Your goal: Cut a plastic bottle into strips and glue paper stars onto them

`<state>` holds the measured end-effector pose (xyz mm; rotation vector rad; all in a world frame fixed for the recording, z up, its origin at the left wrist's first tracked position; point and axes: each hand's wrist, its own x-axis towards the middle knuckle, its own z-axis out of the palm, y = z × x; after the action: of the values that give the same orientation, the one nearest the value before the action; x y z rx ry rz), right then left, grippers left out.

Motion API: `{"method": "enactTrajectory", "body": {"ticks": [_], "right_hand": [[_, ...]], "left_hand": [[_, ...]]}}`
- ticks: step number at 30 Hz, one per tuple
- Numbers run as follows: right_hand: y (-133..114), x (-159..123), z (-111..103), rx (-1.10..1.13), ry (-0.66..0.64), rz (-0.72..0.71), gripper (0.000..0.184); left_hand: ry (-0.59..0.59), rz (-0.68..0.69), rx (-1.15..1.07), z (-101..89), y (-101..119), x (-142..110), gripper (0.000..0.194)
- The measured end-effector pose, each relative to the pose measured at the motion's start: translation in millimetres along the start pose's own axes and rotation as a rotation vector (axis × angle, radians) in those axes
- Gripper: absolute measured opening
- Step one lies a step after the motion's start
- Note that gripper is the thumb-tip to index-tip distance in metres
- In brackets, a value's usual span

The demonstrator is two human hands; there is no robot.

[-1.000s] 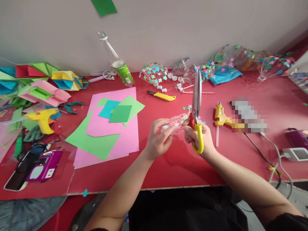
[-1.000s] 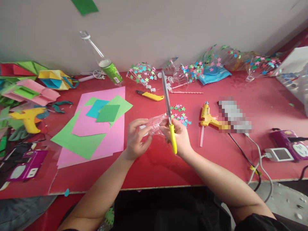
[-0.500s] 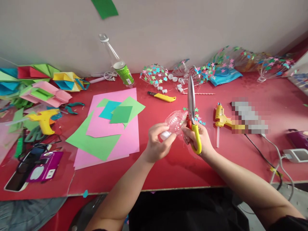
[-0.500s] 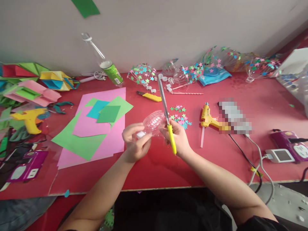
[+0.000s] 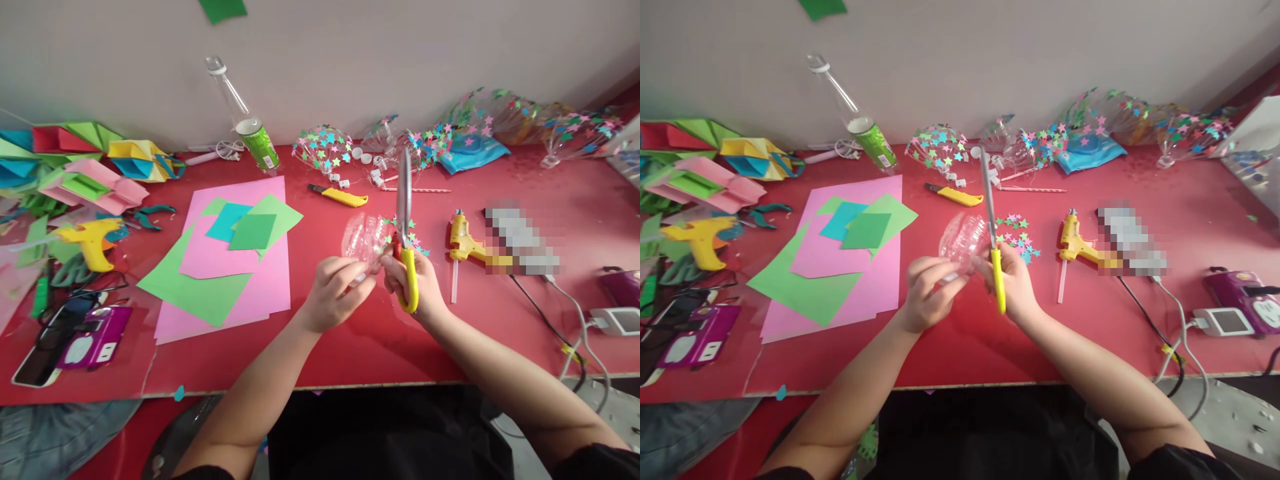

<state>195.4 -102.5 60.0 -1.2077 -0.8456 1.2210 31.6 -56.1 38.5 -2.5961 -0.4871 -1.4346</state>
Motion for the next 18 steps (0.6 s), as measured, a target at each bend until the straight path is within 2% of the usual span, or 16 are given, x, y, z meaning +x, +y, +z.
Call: {"method": "enactTrajectory", "body": {"ticks": [4,10,13,15,18], "right_hand": [[1.8,0.9,1.1,0.065,-0.024,0.064,0.032],[-0.1,2.2,1.8,0.053,-0.059,0.098,0.032],[-1.4,1.1,3.0,0.032,-0.019,0.089,0.027],[-2.6,0.3,3.2,0.028,0.024,0.047,0.022],[-3.0,-0.4,2.1,-0.008,0.073,-0.052,0.019]], "left_hand": [[-0.026,-0.006,-0.046,1.2,2.4,-2.3,0.020],[-0.042,0.080,-0.041,1.6,8.0,0.5,0.017],[-0.028,0.067,-0.075,1.1,8.4,-0.2,0.023],[0.023,-0.033,-0.095,0.5,7.3,-1.9,0.032],[0.131,-0.333,-0.215,0.6,4.4,-5.1,0.041]]}}
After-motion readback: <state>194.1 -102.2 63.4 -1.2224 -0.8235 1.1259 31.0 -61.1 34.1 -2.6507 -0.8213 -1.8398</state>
